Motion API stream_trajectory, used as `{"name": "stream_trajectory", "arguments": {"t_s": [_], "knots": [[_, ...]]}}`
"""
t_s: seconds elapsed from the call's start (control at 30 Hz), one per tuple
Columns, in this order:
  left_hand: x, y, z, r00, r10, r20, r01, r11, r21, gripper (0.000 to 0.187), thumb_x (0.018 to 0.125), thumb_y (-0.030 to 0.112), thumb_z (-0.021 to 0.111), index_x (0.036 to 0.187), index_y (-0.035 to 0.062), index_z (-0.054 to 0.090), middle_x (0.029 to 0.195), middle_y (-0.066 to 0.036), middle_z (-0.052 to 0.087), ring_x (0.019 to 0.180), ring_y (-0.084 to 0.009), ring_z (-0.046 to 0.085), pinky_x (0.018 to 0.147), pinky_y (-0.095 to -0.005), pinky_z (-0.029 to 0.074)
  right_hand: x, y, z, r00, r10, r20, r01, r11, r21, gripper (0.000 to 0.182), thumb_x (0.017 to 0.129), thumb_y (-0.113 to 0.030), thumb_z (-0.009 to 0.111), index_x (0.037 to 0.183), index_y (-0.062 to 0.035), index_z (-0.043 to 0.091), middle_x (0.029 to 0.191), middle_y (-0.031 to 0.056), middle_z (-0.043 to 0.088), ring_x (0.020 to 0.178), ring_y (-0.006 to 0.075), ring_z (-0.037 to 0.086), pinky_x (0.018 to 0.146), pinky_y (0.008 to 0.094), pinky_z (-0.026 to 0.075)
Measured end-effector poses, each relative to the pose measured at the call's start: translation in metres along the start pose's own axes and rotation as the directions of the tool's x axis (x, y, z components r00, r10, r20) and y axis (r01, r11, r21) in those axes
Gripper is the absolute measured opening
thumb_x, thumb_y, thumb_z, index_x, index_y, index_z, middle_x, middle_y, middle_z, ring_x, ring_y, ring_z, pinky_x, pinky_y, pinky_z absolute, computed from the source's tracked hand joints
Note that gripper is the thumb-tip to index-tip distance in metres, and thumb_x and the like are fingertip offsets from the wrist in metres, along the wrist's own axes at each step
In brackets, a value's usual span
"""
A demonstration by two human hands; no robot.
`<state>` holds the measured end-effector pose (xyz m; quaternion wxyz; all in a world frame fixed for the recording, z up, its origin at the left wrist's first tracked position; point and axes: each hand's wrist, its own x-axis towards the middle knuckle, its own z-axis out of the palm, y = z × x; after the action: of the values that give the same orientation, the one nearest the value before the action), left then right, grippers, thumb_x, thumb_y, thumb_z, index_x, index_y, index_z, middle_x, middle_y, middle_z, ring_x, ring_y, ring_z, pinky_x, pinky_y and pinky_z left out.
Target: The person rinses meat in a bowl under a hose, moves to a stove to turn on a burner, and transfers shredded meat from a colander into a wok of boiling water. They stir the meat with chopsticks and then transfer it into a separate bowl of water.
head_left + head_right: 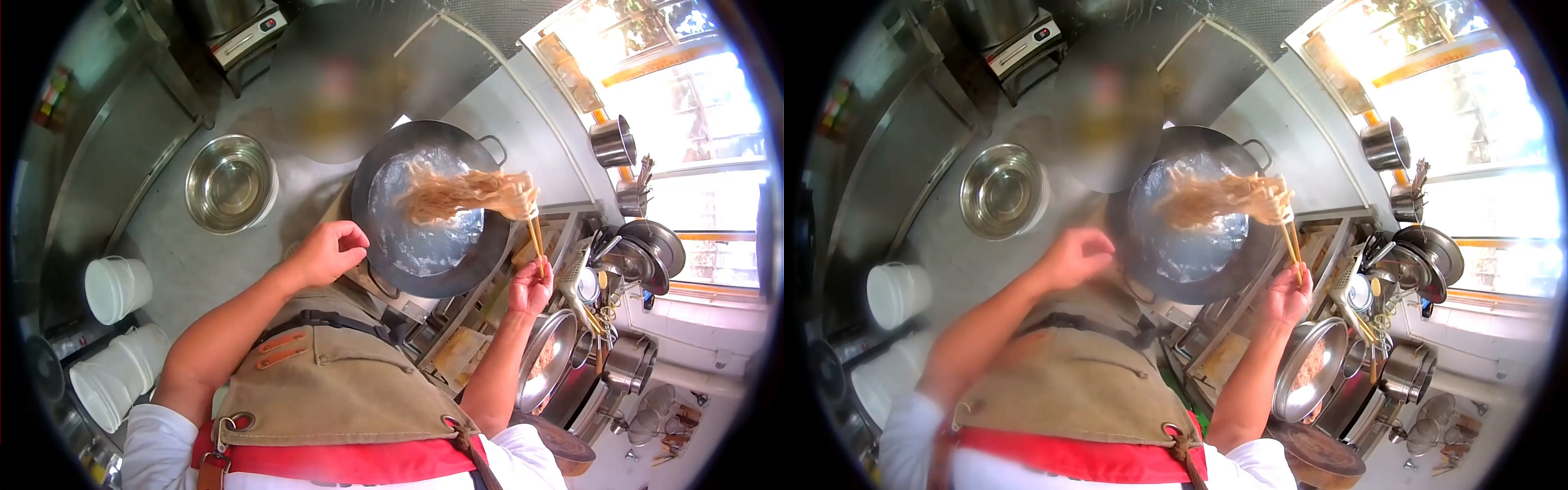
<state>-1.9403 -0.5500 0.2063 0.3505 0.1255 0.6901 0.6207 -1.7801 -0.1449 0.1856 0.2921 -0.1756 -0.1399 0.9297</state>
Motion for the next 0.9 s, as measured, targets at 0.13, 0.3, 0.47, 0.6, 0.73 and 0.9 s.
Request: {"name": "stream_trajectory", "arguments": {"t_s": [0.13, 0.3, 0.47, 0.6, 0.73, 0.9], "knots": [[0.001, -0.005, -0.003, 1.000, 0.006, 0.006, -0.006, 1.000, 0.028, 0.012, 0.080, 0.009, 0.065, 0.089, 0.0014, 0.061, 0.079, -0.002, 0.062, 0.070, -0.0081, 0.056, 0.064, -0.0249, 0.047, 0.002, -0.014, -0.029, 0.992, -0.072, -0.102, 0.049, 0.975, -0.217, 0.021, 0.092, -0.010, 0.048, 0.098, 0.0060, 0.059, 0.092, 0.0180, 0.065, 0.083, 0.0274, 0.066, 0.075, 0.0378, 0.058], [0.004, -0.011, 0.000, 0.999, 0.021, 0.037, -0.023, 0.998, 0.055, 0.014, 0.083, 0.009, 0.064, 0.094, 0.0016, 0.061, 0.082, -0.003, 0.063, 0.067, -0.0085, 0.056, 0.059, -0.0244, 0.047, 0.003, 0.024, -0.005, 0.934, -0.261, -0.244, -0.045, 0.591, -0.805, 0.020, 0.090, -0.014, 0.055, 0.097, 0.0038, 0.057, 0.084, 0.0151, 0.065, 0.073, 0.0253, 0.068, 0.063, 0.0331, 0.058], [0.008, -0.009, -0.001, 1.000, -0.011, 0.017, 0.010, 0.997, 0.078, 0.013, 0.080, 0.010, 0.065, 0.090, 0.0010, 0.061, 0.080, -0.003, 0.063, 0.071, -0.0089, 0.058, 0.065, -0.0255, 0.048, -0.004, 0.039, 0.041, 0.962, -0.264, 0.066, 0.009, -0.212, -0.977, 0.022, 0.087, -0.015, 0.060, 0.095, 0.0057, 0.060, 0.075, 0.0097, 0.063, 0.069, 0.0156, 0.062, 0.063, 0.0253, 0.050], [0.005, -0.001, -0.001, 1.000, 0.011, 0.015, -0.012, 0.994, 0.110, 0.014, 0.079, 0.011, 0.065, 0.087, 0.0007, 0.062, 0.078, -0.003, 0.063, 0.072, -0.0091, 0.058, 0.067, -0.0258, 0.048, 0.013, 0.112, 0.023, 0.950, -0.180, 0.254, 0.228, -0.151, -0.962, 0.022, 0.091, -0.018, 0.058, 0.084, 0.0016, 0.064, 0.068, 0.0009, 0.061, 0.062, 0.0068, 0.054, 0.056, 0.0227, 0.044], [0.009, 0.004, -0.001, 1.000, 0.000, 0.009, -0.001, 0.994, 0.112, 0.013, 0.079, 0.010, 0.065, 0.087, 0.0004, 0.062, 0.077, -0.002, 0.063, 0.070, -0.0088, 0.057, 0.066, -0.0255, 0.048, 0.023, 0.138, -0.002, 0.946, 0.300, 0.125, 0.251, -0.429, -0.868, 0.026, 0.092, -0.021, 0.056, 0.087, 0.0031, 0.064, 0.069, 0.0025, 0.063, 0.062, 0.0079, 0.056, 0.057, 0.0235, 0.045], [0.006, -0.007, -0.011, 0.999, -0.047, -0.008, 0.047, 0.996, 0.077, 0.016, 0.081, 0.010, 0.064, 0.094, 0.0014, 0.062, 0.084, -0.004, 0.064, 0.074, -0.0095, 0.059, 0.064, -0.0261, 0.049, 0.046, 0.092, 0.042, 0.979, 0.112, 0.171, 0.186, -0.143, -0.972, 0.029, 0.089, -0.023, 0.054, 0.081, 0.0016, 0.067, 0.066, 0.0053, 0.063, 0.057, 0.0106, 0.054, 0.055, 0.0268, 0.044]]}}
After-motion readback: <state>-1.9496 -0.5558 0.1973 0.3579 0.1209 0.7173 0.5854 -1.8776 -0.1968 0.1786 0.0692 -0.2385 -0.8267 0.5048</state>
